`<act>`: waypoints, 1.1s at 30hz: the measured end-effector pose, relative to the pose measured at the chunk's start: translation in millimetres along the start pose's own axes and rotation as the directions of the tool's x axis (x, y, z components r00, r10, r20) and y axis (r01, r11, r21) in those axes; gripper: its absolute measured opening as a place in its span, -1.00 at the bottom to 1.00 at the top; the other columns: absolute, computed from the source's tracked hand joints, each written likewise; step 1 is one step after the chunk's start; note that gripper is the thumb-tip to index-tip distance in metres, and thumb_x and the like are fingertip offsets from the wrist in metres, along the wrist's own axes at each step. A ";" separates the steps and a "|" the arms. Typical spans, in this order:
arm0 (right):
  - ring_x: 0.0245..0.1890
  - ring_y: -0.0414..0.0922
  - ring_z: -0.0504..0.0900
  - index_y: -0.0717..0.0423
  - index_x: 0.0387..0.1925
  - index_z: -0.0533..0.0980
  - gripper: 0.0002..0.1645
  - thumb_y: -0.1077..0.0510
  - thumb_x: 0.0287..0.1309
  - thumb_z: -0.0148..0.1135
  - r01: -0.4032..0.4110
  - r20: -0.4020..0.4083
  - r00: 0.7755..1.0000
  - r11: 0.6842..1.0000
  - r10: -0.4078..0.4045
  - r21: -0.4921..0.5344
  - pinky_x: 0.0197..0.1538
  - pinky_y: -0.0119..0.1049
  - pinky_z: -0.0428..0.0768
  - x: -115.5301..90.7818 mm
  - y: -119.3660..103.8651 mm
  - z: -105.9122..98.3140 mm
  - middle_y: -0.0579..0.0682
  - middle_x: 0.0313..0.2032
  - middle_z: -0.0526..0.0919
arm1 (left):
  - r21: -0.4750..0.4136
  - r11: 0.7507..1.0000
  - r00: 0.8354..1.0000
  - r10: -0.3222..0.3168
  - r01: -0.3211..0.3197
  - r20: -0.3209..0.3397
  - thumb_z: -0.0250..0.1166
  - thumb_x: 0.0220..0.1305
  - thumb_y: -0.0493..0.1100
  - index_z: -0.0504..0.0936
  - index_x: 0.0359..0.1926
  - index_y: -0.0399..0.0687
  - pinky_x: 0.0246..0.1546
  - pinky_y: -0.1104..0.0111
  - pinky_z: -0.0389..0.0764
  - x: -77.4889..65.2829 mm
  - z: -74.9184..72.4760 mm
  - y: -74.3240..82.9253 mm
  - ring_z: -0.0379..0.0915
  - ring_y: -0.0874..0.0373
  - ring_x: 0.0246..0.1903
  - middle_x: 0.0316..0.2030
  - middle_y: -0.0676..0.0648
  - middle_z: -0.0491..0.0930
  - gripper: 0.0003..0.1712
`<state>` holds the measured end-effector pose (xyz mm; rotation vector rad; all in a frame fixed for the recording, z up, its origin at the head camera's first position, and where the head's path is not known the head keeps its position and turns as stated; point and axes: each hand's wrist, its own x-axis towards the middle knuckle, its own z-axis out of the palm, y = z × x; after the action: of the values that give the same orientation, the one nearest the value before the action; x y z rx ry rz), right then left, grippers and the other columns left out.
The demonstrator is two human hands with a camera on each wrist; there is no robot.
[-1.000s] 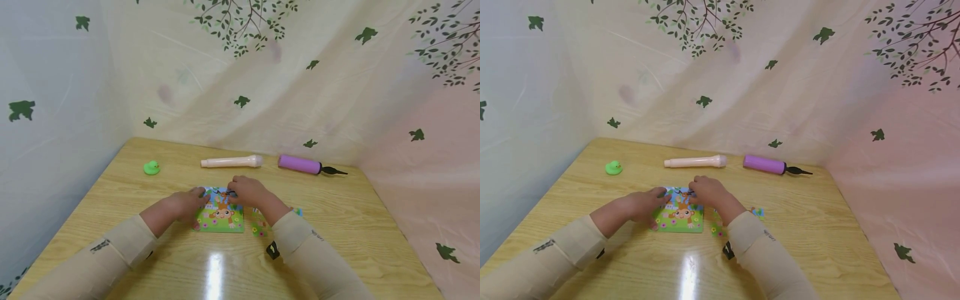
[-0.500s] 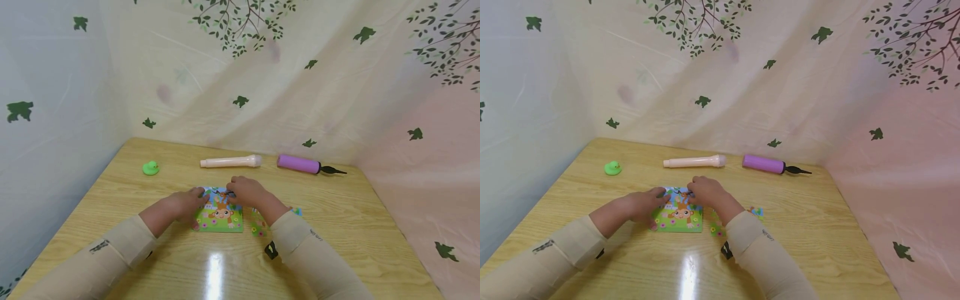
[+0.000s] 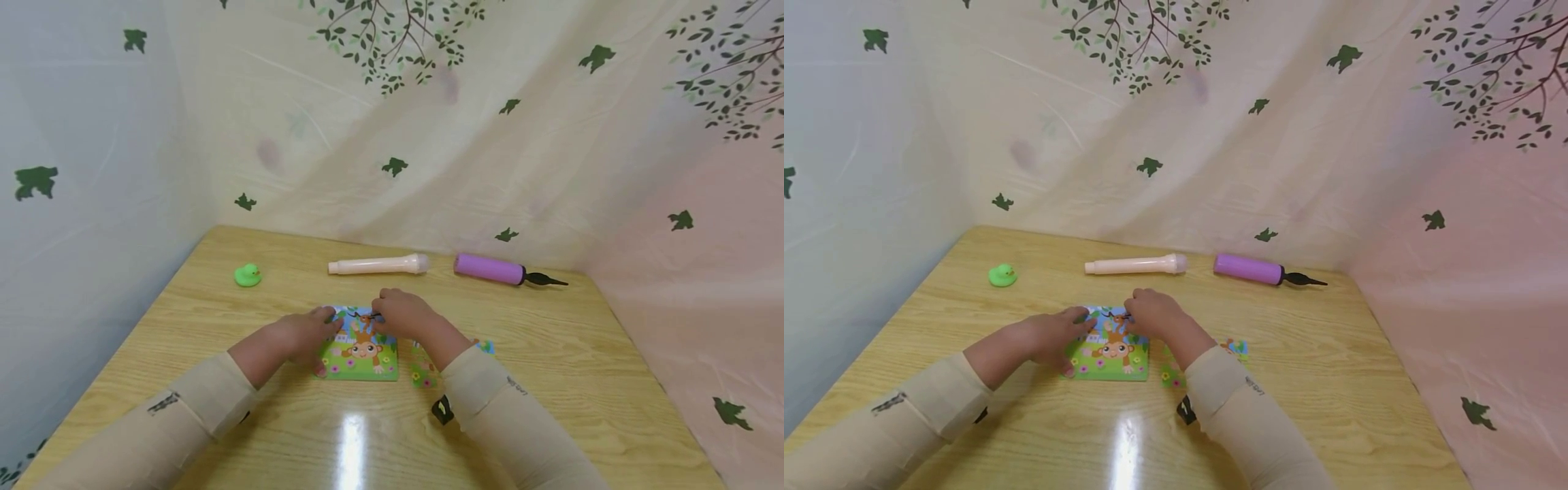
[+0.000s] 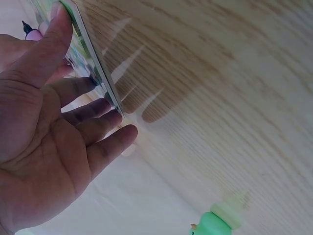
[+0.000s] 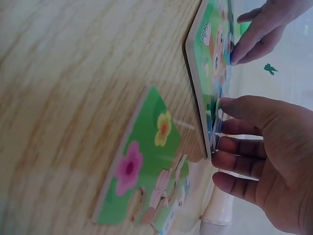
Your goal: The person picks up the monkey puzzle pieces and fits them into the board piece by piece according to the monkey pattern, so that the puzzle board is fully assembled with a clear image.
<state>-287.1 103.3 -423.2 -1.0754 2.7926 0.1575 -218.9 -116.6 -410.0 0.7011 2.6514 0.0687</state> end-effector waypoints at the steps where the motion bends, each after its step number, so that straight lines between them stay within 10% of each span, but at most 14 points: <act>1: -0.24 -0.15 0.51 -0.05 -0.10 0.61 -0.72 -0.11 0.32 0.20 -0.003 -0.005 1.000 1.000 0.003 0.009 -0.16 -0.24 0.58 0.0 0.0 0.2 -0.08 -0.19 0.54 | 0.002 1.000 1.000 -0.001 0.001 0.000 0.50 -0.02 0.17 0.11 0.51 -0.14 0.26 -0.13 0.39 0.4 0.4 -0.2 -0.06 -0.25 0.47 0.50 -0.30 -0.03 0.18; 17: -0.14 -0.10 0.56 -0.06 -0.03 0.61 -0.69 -0.10 0.32 0.21 0.033 -0.026 0.999 0.999 -0.032 0.019 -0.03 -0.20 0.60 -0.7 3.3 2.1 -0.06 -0.12 0.57 | 0.104 0.994 0.999 0.018 -0.013 -0.051 0.53 -0.11 0.18 0.12 0.50 -0.15 0.38 -0.13 0.23 3.2 -0.2 5.5 -0.03 -0.26 0.47 0.51 -0.29 -0.02 0.24; 33: -0.10 -0.11 0.54 -0.07 0.01 0.57 -0.65 -0.13 0.33 0.17 0.012 -0.019 1.000 1.000 -0.012 0.004 -0.02 -0.19 0.60 -0.1 4.0 4.8 -0.08 -0.08 0.57 | 0.064 0.997 0.999 0.041 -0.043 0.033 0.54 -0.01 0.08 0.10 0.52 -0.06 0.30 -0.07 0.37 7.5 -0.8 6.0 -0.05 -0.15 0.49 0.54 -0.08 -0.01 0.17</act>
<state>-289.3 107.0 -427.7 -1.0981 2.8011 0.1410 -222.4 -107.7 -411.1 0.7723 2.6189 -0.0171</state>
